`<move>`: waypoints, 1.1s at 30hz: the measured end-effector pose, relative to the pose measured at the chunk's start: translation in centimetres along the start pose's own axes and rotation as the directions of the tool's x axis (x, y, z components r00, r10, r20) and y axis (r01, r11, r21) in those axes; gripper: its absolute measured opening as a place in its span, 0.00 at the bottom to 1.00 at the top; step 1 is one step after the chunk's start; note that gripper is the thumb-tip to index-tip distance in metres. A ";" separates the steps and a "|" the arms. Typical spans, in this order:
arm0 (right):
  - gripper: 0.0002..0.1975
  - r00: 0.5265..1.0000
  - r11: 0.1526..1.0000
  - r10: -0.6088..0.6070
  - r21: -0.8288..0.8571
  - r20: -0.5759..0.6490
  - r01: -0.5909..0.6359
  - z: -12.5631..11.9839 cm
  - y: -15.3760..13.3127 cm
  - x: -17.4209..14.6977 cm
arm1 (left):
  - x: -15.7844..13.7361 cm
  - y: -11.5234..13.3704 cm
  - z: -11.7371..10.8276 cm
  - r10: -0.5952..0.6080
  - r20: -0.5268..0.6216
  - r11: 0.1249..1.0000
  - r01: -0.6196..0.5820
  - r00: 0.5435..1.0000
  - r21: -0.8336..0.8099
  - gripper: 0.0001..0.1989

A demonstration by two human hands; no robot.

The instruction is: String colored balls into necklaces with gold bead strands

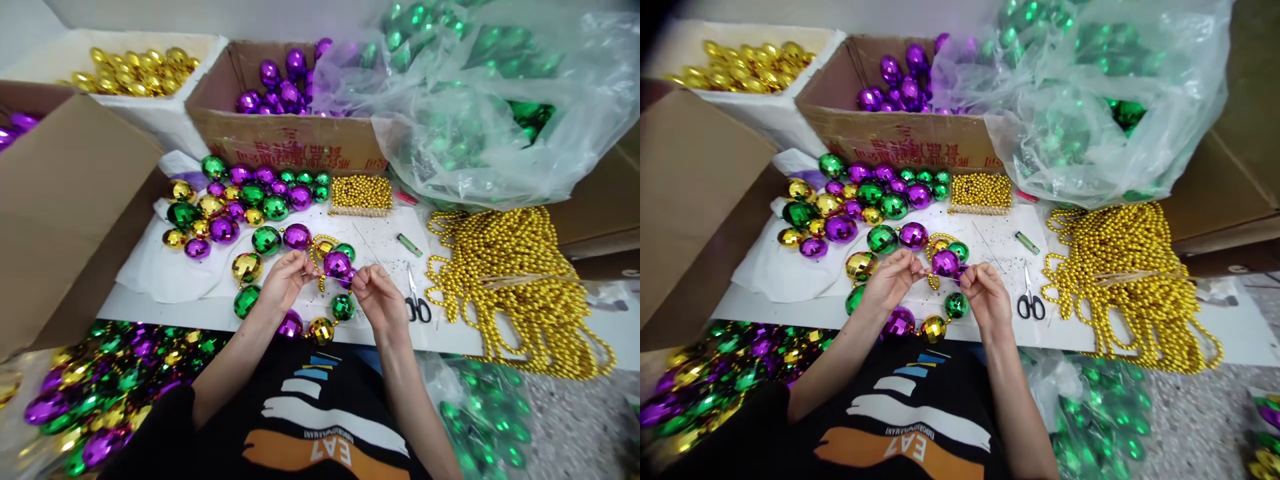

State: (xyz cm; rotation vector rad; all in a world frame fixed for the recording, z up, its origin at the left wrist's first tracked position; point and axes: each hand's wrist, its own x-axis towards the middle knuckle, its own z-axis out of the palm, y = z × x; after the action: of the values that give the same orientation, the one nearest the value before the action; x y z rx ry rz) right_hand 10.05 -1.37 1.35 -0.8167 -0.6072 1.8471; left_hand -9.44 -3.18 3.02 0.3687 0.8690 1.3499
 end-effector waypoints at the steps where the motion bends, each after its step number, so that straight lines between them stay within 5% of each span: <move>1: 0.12 1.000 1.000 0.008 0.012 0.002 -0.008 -0.1 0.0 0.1 | 0.0 -0.2 -0.1 0.001 -0.005 1.000 -0.001 1.000 -0.009 0.14; 12: 0.15 0.998 0.998 0.065 0.009 0.010 -0.065 -2.4 -0.2 0.8 | 0.9 -2.4 -0.6 0.002 -0.068 0.994 -0.010 0.998 -0.113 0.21; 18: 0.17 0.994 0.994 0.101 -0.047 0.046 -0.098 -0.7 -2.0 0.6 | -0.1 -1.1 0.3 0.060 -0.042 0.986 -0.066 0.997 -0.150 0.23; 26: 0.17 0.985 0.989 0.140 -0.071 0.103 -0.133 0.7 -0.6 0.6 | -1.3 -0.7 -2.1 0.104 -0.069 0.981 -0.114 0.992 -0.159 0.24; 33: 0.15 0.982 0.993 0.075 -0.101 0.172 -0.058 3.3 -0.2 2.4 | 0.0 1.4 -3.5 0.135 -0.062 0.985 -0.141 0.989 -0.101 0.16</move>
State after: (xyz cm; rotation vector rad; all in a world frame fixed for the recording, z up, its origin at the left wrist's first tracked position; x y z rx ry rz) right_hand 6.96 0.71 3.01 -0.7494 -0.7937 1.9774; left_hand -12.88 -3.73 1.73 0.3153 0.8258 1.5344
